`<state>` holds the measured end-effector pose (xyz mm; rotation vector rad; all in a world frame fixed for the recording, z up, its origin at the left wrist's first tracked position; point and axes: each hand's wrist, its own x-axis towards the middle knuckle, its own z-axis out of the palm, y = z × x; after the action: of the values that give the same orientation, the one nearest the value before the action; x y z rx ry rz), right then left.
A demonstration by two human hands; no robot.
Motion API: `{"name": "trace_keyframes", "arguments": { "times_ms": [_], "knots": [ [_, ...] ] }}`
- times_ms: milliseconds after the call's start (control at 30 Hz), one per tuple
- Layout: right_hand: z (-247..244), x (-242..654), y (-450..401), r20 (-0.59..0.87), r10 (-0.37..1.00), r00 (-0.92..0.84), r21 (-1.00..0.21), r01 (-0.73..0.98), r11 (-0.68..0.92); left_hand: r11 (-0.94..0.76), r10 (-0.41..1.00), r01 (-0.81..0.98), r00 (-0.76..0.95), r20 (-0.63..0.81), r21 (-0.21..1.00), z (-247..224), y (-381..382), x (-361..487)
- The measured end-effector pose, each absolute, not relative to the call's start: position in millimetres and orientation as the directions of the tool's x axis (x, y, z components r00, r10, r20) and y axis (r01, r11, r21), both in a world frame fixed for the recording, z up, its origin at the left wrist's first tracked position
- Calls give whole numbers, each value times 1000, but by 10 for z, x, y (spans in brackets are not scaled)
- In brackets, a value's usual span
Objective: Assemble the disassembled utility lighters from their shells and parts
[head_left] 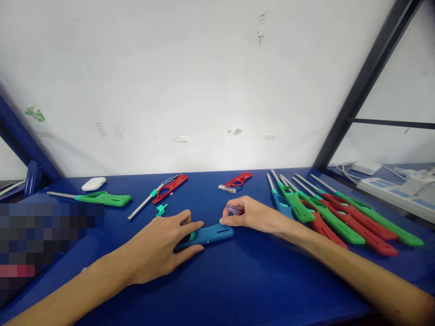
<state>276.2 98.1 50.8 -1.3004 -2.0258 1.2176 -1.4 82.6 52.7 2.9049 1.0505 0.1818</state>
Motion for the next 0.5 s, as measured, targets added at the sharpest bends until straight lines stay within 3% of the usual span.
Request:
{"name": "trace_keyframes", "arguments": {
  "times_ms": [500],
  "knots": [
    [515, 2757, 972, -100, 892, -441, -812, 554, 183, -756, 654, 650, 755, 49, 73, 531, 809, -3]
  ]
}}
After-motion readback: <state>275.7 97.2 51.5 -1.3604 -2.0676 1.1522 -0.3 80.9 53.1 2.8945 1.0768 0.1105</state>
